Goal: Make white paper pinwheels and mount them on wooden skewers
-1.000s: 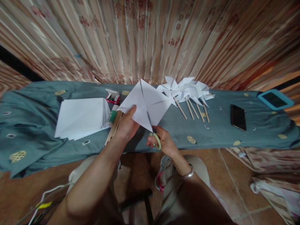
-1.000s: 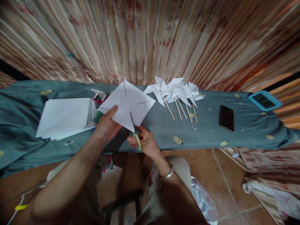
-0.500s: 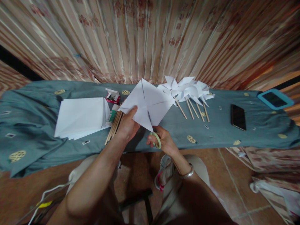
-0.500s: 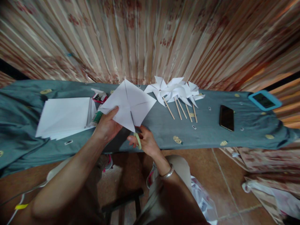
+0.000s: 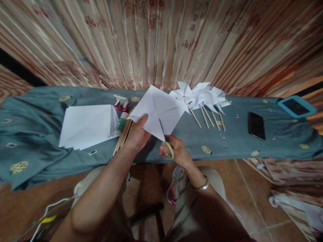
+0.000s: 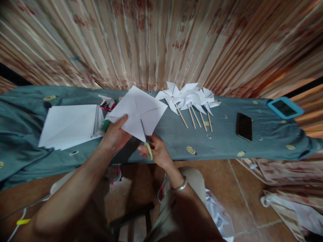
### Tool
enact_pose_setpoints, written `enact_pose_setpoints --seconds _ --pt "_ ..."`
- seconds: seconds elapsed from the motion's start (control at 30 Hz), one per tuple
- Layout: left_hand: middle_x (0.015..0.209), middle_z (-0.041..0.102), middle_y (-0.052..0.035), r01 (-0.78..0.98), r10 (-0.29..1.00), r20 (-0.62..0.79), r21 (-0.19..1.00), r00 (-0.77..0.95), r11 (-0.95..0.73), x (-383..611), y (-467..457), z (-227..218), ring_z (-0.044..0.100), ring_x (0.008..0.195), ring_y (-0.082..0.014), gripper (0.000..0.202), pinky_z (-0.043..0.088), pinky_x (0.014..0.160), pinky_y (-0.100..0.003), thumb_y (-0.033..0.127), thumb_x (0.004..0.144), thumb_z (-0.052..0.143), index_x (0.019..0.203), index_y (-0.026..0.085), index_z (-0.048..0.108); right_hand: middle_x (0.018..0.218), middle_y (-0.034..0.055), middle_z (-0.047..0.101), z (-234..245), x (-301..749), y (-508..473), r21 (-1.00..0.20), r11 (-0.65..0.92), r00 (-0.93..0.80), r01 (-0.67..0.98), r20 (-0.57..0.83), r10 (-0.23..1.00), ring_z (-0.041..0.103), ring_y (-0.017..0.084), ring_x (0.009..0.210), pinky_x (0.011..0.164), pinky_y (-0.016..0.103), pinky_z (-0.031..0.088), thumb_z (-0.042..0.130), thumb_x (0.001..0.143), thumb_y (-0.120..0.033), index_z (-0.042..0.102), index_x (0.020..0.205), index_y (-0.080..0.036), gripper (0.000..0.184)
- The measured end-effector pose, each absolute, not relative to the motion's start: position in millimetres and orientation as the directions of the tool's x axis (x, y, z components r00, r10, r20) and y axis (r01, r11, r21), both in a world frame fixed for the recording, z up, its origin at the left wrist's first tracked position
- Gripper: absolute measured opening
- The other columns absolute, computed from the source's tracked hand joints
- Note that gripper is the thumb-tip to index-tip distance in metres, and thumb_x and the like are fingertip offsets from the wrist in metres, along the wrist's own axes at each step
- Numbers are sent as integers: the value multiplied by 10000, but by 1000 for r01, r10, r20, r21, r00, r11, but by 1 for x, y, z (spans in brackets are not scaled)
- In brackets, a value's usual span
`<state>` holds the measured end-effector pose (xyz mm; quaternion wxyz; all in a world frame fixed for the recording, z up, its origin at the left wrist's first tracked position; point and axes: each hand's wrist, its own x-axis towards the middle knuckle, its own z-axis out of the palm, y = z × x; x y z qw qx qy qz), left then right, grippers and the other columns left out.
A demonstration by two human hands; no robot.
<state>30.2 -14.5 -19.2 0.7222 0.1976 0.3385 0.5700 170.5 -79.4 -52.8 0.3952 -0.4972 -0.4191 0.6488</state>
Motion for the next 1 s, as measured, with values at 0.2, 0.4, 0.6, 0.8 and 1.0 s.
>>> enact_pose_setpoints --seconds 0.2,0.4,0.6,0.8,1.0 --pt "939 751 -54 -650 949 -289 699 124 297 31 -17 -18 703 946 -219 286 546 857 -319 136 837 587 1118 138 641 552 -45 642 -54 171 -80 -945 -318 -179 -79 -300 937 535 97 430 406 198 369 810 604 -537 566 1067 -169 640" --pt "915 750 -45 -632 948 -294 713 125 305 31 -18 -17 698 969 -217 239 547 865 -308 142 850 564 1073 145 652 566 -29 662 -55 171 -80 -946 -317 -171 -72 -301 938 532 101 428 406 205 375 808 600 -534 572 1075 -165 646" --pt "901 751 -54 -649 945 -304 696 120 307 32 -18 -17 696 987 -230 200 550 879 -315 159 828 612 1022 140 655 550 -31 657 -55 171 -80 -946 -318 -169 -67 -303 938 529 109 422 408 212 382 808 594 -531 566 1106 -148 683" --pt "907 748 -59 -652 946 -302 695 118 303 32 -18 -17 684 1025 -242 183 542 905 -332 148 820 605 995 143 661 519 -42 630 -56 171 -80 -952 -303 -168 -48 -291 942 518 109 415 402 208 362 800 601 -550 582 1092 -151 669" --pt "871 745 -51 -651 949 -287 697 131 301 31 -18 -17 696 981 -227 218 550 879 -321 131 837 577 1041 133 657 506 -54 616 -55 171 -80 -950 -308 -166 -58 -295 941 510 100 408 398 200 364 810 591 -542 586 1046 -154 638"
